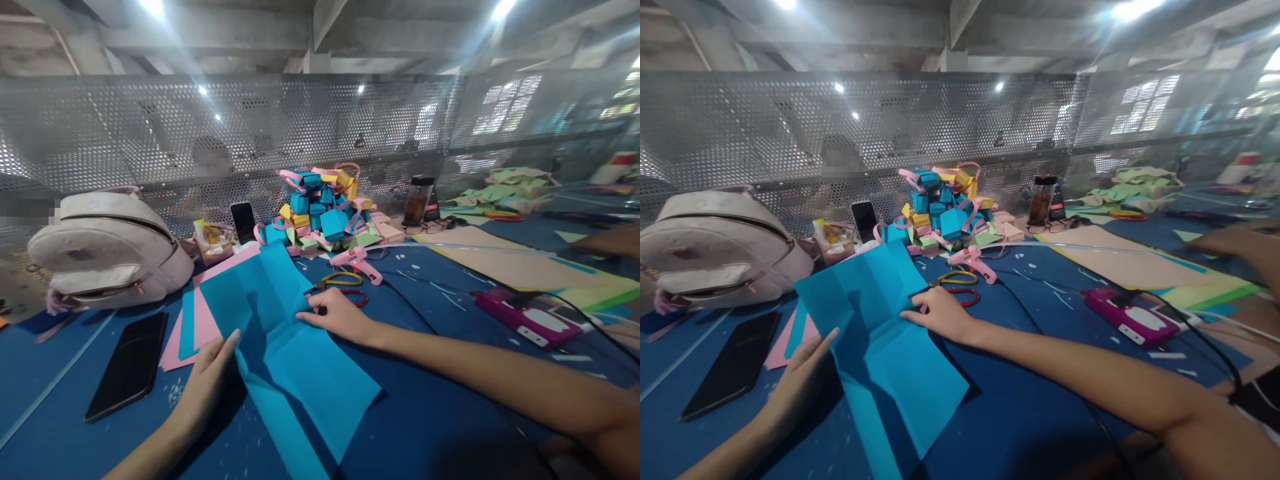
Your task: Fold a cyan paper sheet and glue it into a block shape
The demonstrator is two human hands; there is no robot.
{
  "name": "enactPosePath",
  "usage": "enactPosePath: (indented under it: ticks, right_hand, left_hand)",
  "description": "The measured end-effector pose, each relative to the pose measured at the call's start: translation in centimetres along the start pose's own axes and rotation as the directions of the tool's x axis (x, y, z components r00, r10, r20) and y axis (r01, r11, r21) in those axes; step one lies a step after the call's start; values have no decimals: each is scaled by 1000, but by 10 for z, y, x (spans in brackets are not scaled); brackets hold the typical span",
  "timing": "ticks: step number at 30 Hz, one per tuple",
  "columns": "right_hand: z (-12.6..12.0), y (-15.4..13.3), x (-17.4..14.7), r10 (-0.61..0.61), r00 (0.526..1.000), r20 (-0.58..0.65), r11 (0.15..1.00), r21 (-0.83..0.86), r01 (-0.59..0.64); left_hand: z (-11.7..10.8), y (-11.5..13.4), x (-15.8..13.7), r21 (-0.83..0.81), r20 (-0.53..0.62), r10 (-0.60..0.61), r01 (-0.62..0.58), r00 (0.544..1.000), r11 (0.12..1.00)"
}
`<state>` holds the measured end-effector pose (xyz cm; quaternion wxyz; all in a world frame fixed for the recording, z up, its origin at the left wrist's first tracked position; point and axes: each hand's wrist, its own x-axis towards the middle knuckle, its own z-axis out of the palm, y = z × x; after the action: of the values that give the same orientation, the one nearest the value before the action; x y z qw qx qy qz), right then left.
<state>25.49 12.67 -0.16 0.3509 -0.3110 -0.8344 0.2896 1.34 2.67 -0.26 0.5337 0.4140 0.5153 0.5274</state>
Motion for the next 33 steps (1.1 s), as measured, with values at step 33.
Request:
enactPosePath:
  ticks: [33]
  right_hand:
    - [2, 2, -1, 8, 998, -66, 983, -181, -20]
  left_hand:
    - [-2, -3, 2, 42, -26, 21, -20, 999, 999]
